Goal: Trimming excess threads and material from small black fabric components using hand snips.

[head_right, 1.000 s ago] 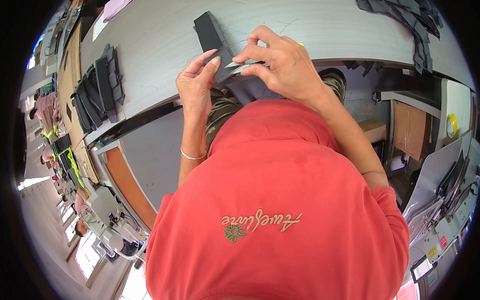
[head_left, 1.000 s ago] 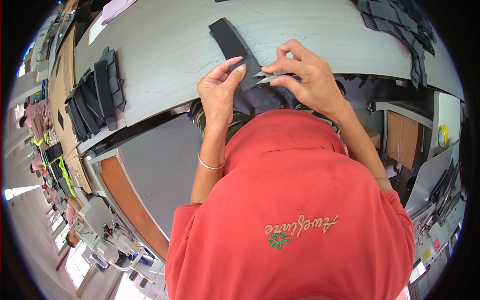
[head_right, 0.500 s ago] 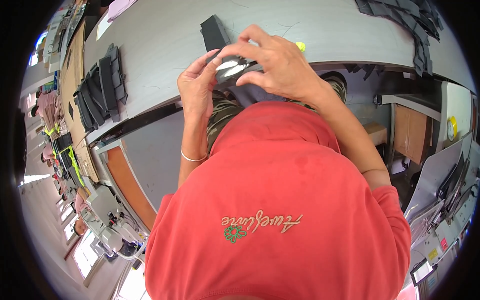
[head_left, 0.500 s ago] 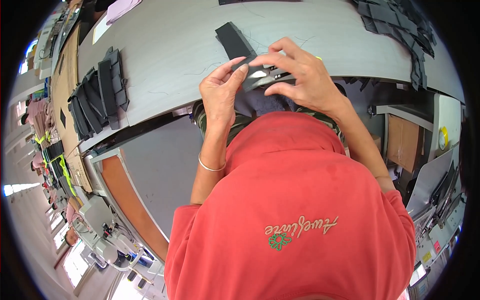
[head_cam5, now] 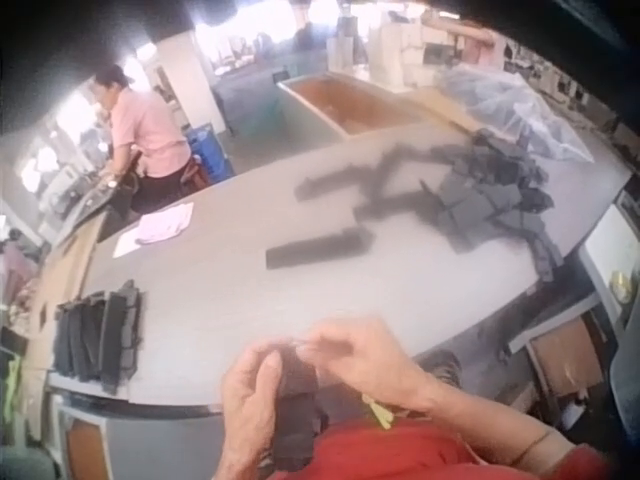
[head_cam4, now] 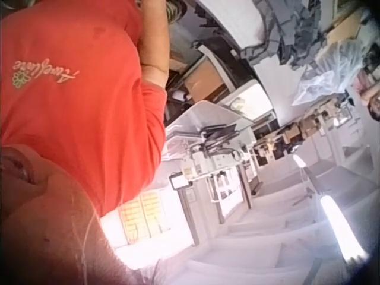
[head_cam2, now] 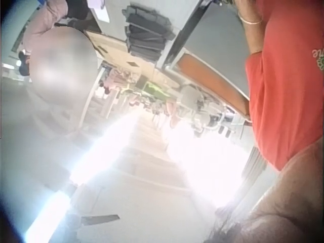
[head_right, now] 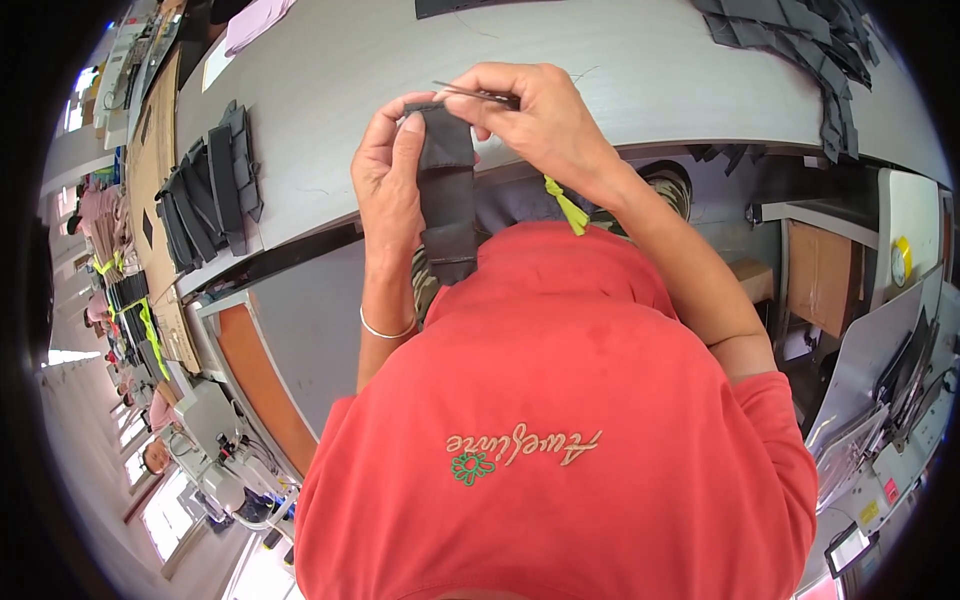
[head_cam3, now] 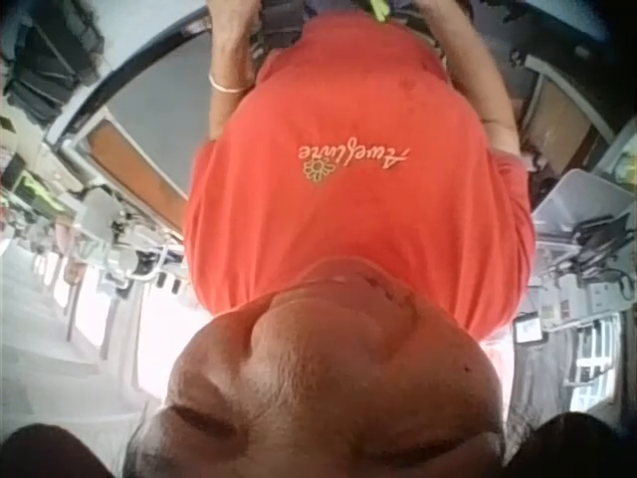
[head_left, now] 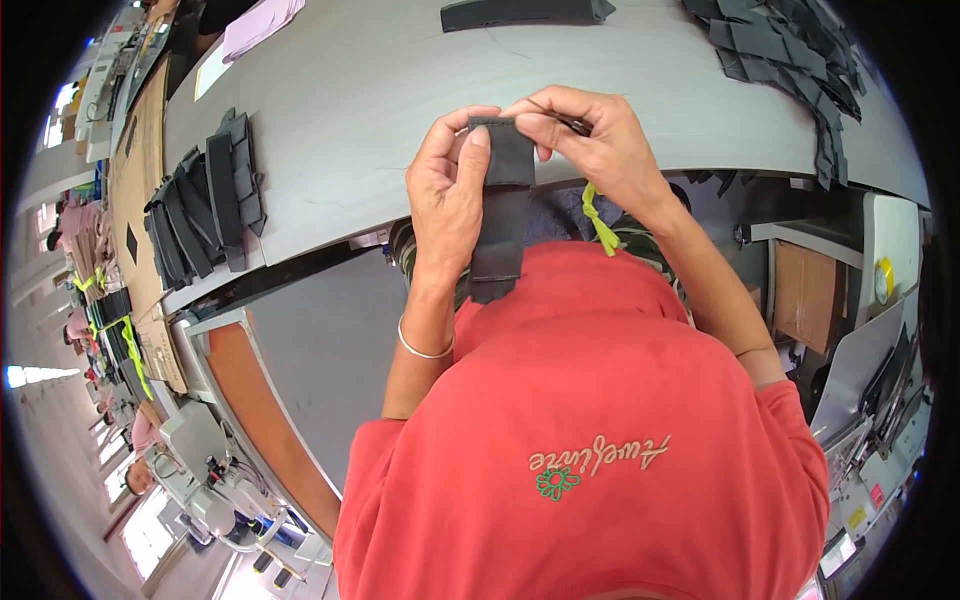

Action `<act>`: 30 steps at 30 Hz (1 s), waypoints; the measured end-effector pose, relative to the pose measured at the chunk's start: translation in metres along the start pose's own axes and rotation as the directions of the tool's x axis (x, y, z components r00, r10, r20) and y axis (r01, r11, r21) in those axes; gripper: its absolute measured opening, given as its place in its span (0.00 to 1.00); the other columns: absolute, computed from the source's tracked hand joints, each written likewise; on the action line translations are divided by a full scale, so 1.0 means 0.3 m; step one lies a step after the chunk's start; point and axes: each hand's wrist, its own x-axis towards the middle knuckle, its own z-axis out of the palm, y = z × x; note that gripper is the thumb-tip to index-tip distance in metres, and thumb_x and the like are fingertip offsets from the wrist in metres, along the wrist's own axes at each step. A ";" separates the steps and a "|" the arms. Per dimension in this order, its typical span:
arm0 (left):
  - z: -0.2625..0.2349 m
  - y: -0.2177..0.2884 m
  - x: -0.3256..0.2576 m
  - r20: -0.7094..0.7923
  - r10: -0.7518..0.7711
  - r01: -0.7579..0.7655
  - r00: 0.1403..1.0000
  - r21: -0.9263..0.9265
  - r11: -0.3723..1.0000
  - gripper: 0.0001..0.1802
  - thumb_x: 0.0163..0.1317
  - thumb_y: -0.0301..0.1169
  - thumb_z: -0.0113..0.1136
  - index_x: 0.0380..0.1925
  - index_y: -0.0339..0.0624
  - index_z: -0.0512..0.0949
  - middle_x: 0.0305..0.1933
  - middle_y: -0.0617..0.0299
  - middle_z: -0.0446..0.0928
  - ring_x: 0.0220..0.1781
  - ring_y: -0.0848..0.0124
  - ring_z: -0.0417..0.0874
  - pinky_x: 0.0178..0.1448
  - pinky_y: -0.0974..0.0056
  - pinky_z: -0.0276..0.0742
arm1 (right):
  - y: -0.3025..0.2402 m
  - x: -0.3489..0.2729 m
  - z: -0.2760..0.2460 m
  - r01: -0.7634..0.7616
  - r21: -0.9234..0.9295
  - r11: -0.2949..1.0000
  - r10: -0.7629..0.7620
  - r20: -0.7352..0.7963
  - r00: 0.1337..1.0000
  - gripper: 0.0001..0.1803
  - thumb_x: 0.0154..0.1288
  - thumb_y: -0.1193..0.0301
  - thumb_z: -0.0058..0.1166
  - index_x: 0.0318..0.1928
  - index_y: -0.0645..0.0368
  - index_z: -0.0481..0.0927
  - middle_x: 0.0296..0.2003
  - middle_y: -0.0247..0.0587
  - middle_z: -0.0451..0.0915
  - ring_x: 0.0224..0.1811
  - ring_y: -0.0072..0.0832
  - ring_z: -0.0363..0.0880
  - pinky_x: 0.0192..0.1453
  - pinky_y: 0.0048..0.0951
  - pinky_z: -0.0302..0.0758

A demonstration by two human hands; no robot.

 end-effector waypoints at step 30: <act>-0.027 -0.015 0.008 0.066 -0.232 0.239 0.971 -0.134 0.962 0.13 0.70 0.29 0.46 0.44 0.30 0.74 0.38 0.50 0.81 0.30 0.69 0.84 0.34 0.67 0.83 | -0.057 0.097 -0.108 0.565 -0.663 0.491 -0.507 0.310 0.804 0.09 0.54 0.74 0.61 0.37 0.50 0.84 0.26 0.25 0.78 0.28 0.26 0.69 0.37 0.29 0.60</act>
